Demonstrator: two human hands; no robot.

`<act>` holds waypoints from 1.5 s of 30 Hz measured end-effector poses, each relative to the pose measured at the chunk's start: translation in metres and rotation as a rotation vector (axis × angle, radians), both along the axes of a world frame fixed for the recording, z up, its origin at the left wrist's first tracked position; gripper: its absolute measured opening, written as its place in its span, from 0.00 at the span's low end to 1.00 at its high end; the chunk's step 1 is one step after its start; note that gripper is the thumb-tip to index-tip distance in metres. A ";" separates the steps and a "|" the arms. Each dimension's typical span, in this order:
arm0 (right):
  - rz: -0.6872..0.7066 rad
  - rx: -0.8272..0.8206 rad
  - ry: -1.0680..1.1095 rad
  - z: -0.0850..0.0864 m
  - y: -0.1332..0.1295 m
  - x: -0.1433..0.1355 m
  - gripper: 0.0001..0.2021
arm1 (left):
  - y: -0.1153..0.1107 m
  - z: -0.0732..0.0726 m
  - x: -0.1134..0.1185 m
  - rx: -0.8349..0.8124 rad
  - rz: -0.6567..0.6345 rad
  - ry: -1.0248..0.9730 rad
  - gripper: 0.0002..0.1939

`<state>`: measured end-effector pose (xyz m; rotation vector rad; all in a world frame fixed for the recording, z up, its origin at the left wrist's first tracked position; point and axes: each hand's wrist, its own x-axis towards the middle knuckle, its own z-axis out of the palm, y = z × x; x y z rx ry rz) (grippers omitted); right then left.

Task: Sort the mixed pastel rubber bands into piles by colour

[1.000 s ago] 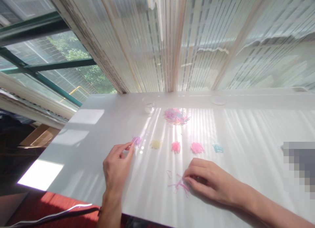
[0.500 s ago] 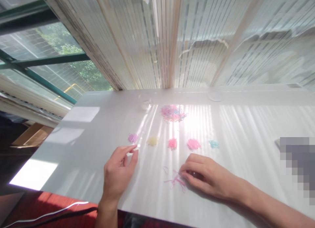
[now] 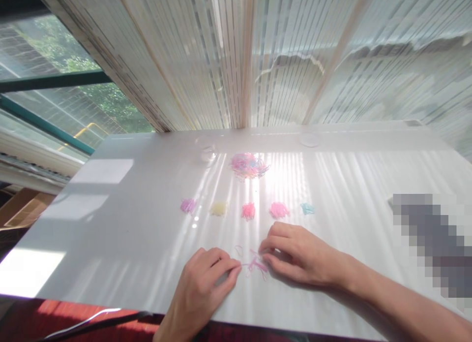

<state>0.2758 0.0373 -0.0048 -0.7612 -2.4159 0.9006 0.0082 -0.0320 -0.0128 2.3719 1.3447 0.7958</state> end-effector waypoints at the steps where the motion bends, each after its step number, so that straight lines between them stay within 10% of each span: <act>1: -0.004 0.003 0.006 0.000 0.000 0.000 0.10 | 0.001 0.000 0.001 0.007 -0.009 -0.009 0.08; 24: 0.009 0.145 0.194 0.002 -0.005 -0.002 0.08 | 0.016 0.013 0.022 0.003 -0.038 -0.209 0.06; 27: -0.011 0.170 0.181 0.001 -0.003 -0.001 0.09 | 0.023 0.013 0.005 0.110 0.127 -0.203 0.05; 33: -0.005 0.156 0.140 -0.002 0.001 -0.001 0.10 | 0.049 0.015 -0.049 0.172 0.868 -0.069 0.05; 45: 0.001 0.111 0.119 -0.005 0.003 -0.001 0.10 | 0.063 0.013 -0.055 -0.138 1.012 -0.107 0.15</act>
